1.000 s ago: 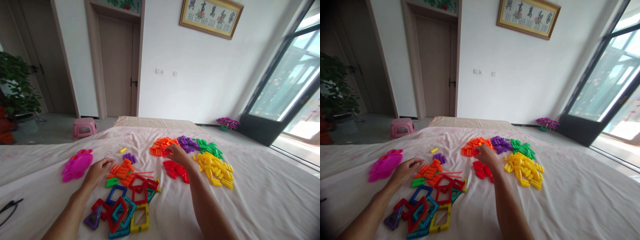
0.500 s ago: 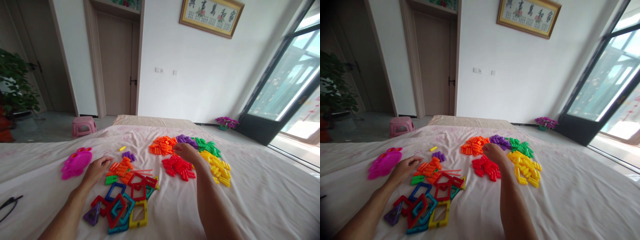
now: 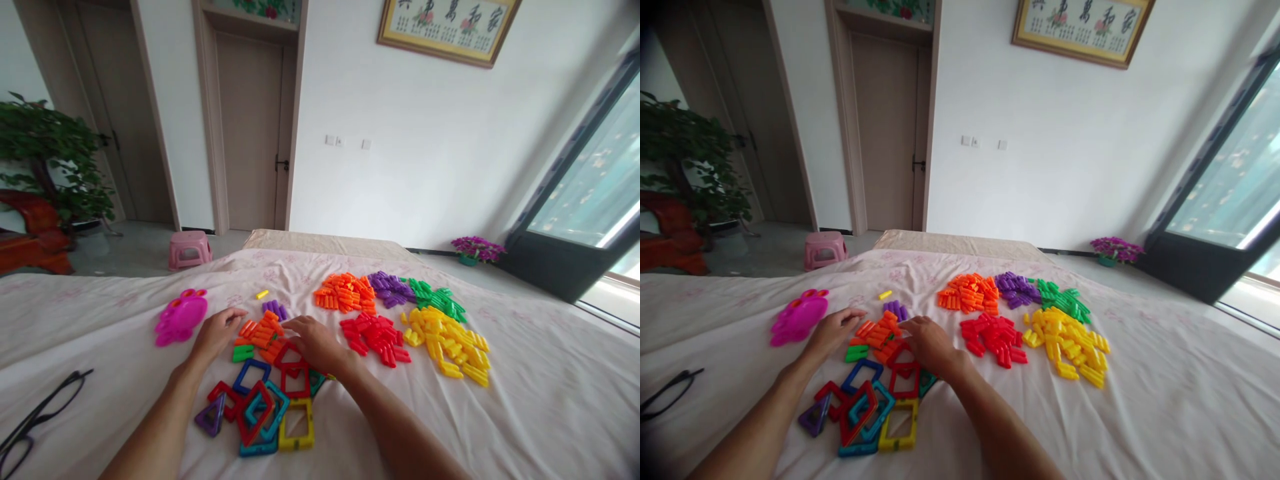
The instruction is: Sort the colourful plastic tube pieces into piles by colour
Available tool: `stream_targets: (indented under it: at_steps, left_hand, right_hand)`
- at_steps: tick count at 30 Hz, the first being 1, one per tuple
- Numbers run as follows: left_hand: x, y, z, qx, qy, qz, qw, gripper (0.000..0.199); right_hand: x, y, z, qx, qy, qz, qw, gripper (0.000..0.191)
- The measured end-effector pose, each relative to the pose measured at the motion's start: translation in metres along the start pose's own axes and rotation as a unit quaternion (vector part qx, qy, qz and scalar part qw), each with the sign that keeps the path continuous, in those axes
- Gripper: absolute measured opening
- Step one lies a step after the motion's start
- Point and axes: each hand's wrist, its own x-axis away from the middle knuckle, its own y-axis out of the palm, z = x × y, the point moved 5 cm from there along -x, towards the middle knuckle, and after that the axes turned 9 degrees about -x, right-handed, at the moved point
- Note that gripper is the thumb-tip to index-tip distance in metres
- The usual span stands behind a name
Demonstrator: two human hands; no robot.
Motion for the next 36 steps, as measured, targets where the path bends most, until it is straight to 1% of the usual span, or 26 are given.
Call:
stream_targets:
  at_steps: [3,5,9,12,14,17,20,24,27,32,36]
  left_hand:
    - [0.000,0.000,0.000,0.000,0.004,0.000,1.000,0.034]
    - [0.000,0.000,0.001,0.000,0.004,-0.001,1.000,0.034]
    - [0.001,0.000,0.001,0.000,0.002,-0.001,1.000,0.035]
    - [0.000,0.000,0.000,0.002,0.002,-0.001,1.000,0.035]
    - [0.000,0.001,0.000,0.003,0.001,-0.001,1.000,0.035]
    - [-0.001,0.001,-0.001,0.003,0.001,0.000,1.000,0.035]
    - [-0.001,0.000,0.000,0.001,0.000,0.001,1.000,0.035]
    - [0.000,0.000,-0.001,-0.003,-0.001,-0.002,1.000,0.035]
    - [-0.001,0.000,-0.001,-0.004,-0.001,-0.005,1.000,0.035]
    - [-0.002,0.000,-0.002,-0.002,0.001,-0.008,1.000,0.035]
    - [-0.003,0.000,-0.003,-0.003,-0.001,-0.003,1.000,0.036]
  right_hand:
    - [-0.004,0.012,-0.007,-0.004,-0.033,-0.008,0.999,0.041]
    - [-0.005,0.015,-0.008,-0.001,-0.035,-0.017,0.999,0.039]
    - [-0.006,0.015,-0.002,0.026,0.012,-0.019,0.999,0.034]
    - [-0.007,0.011,0.002,0.041,0.058,0.002,0.998,0.033]
    - [-0.008,0.008,0.001,0.033,0.066,0.019,0.997,0.035]
    - [-0.011,0.008,-0.005,0.008,0.045,0.009,0.999,0.038]
    - [-0.012,0.011,-0.008,-0.014,0.017,-0.009,1.000,0.037]
    - [-0.012,0.014,-0.003,-0.023,0.012,-0.004,1.000,0.039]
    - [-0.011,0.014,0.005,-0.022,0.040,0.014,0.999,0.039]
    - [-0.016,0.007,0.019,-0.015,0.120,0.070,0.990,0.028]
    - [-0.027,0.004,0.023,0.010,0.166,0.075,0.983,0.022]
